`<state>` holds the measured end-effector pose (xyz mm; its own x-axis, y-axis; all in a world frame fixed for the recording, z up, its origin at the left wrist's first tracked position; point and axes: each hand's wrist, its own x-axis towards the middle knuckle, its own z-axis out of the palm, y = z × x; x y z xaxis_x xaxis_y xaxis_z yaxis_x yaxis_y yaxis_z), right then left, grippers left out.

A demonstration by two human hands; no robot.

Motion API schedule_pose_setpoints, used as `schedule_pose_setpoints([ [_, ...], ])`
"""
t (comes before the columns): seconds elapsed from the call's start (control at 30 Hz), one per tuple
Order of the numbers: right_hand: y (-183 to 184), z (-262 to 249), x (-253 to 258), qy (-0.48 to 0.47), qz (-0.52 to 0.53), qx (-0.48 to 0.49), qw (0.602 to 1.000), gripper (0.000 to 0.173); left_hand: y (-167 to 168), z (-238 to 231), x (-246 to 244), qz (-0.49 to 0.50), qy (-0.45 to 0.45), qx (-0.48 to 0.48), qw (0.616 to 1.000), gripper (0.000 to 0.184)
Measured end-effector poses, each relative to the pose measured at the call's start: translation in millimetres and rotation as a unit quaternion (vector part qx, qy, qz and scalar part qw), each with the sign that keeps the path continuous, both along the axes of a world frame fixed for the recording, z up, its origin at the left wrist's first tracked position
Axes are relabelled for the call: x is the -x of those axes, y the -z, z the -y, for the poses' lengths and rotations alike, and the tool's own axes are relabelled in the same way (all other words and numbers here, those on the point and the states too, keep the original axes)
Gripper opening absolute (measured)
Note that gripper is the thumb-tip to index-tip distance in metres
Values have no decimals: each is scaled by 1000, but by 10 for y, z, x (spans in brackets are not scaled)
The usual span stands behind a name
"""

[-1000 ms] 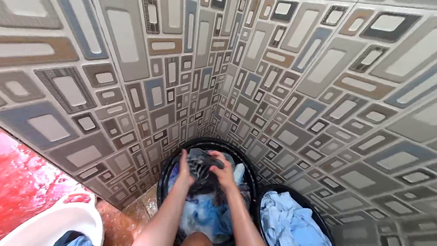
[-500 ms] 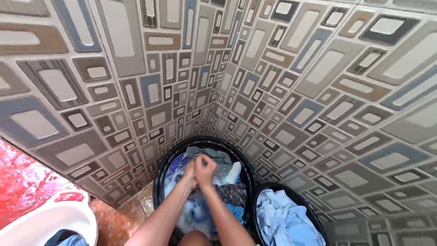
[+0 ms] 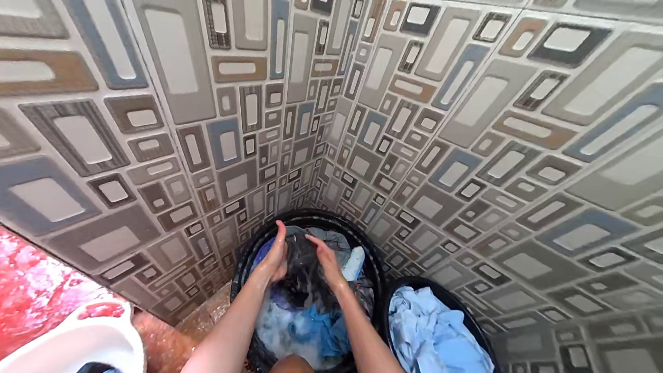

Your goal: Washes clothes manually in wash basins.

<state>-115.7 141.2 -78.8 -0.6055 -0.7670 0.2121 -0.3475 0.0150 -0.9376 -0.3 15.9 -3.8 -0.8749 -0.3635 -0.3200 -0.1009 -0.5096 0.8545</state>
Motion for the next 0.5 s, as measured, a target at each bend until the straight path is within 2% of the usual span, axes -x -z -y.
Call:
schedule_pose_setpoints([
  [0.03, 102, -116, -91, 14, 21, -35, 999, 60, -43, 30, -17, -10, -30, -8, 999, 93],
  [0.1, 302, -234, -176, 67, 62, -109, 990, 47, -177, 109, -80, -34, -61, -36, 997, 96],
  [0.17, 293, -292, -138, 80, 104, -102, 986, 39, -276, 166, -154, -84, -81, -75, 990, 101],
  [0.2, 223, -340, -83, 63, 129, -65, 987, 39, -253, 184, -156, -111, -128, -99, 981, 99],
  [0.27, 45, -400, -27, 18, 195, 64, 979, 47, -56, 208, -135, -127, -251, -115, 953, 82],
  [0.3, -60, -345, -31, 0, 241, 148, 959, 58, 94, 209, -150, -145, -245, -107, 952, 75],
  [0.33, -202, -230, -67, -3, 273, 213, 938, 61, 187, 148, -81, -120, -227, -99, 961, 70],
  [0.37, -333, -69, -130, 12, 278, 258, 925, 51, 181, 1, 49, -56, -208, -101, 971, 64],
  [0.43, -448, 274, -354, 100, 168, 271, 943, 34, 122, -326, 217, 14, -136, -137, 981, 50],
  [0.5, -381, 503, -571, 199, -25, 240, 950, 28, 181, -533, 206, -11, -147, -117, 982, 36],
])
